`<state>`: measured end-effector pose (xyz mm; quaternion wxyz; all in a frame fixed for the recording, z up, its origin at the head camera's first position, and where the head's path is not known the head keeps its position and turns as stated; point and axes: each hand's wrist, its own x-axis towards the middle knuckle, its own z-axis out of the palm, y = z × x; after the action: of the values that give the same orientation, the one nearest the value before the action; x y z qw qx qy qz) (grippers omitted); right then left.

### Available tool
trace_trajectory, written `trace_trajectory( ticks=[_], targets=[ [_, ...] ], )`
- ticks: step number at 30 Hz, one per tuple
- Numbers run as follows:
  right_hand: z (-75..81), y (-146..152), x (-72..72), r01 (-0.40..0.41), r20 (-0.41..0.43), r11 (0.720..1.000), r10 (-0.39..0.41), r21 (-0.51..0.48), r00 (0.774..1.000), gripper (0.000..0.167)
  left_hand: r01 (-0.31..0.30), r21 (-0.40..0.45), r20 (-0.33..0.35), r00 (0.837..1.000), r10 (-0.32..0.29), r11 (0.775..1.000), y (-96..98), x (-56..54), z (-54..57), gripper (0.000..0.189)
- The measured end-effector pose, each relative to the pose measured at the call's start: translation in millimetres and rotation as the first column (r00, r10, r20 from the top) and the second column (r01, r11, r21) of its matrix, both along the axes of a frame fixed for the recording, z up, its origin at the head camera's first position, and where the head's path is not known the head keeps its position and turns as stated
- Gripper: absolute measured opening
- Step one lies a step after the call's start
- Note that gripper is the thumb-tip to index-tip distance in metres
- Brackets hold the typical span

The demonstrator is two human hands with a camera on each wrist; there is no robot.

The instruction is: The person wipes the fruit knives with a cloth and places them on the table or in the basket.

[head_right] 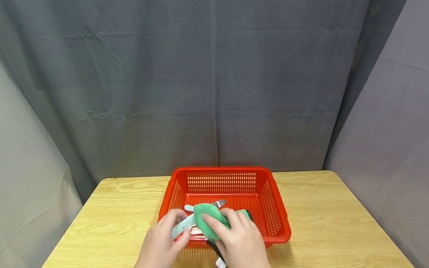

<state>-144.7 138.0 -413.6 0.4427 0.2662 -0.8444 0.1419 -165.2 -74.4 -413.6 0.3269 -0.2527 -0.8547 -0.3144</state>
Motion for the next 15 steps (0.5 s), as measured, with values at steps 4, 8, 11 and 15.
trace_trajectory(
  ticks=[4, 8, 11, 15],
  targets=[
    [-0.2, 3, 0.2, 0.018, 0.017, 1.000, -0.018, -0.012, 1.000, 0.079, 0.004, -0.008, -0.006, 1.000, -0.004, 1.000, -0.4, 1.9, 0.6, 0.034],
    [1.2, 7, -0.6, 0.050, 0.037, 0.998, -0.049, -0.024, 0.998, 0.076, 0.017, -0.010, -0.002, 1.000, -0.017, 1.000, -0.5, 2.6, 2.0, 0.033],
    [2.5, 11, -1.6, 0.073, 0.050, 0.997, -0.071, -0.030, 0.996, 0.074, 0.024, -0.008, 0.002, 1.000, -0.024, 1.000, -0.3, 2.8, 3.0, 0.033],
    [3.7, 17, -3.0, 0.108, 0.064, 0.993, -0.105, -0.044, 0.992, 0.074, 0.027, -0.005, -0.002, 1.000, -0.027, 1.000, -0.1, 3.2, 4.1, 0.033]
  ],
)
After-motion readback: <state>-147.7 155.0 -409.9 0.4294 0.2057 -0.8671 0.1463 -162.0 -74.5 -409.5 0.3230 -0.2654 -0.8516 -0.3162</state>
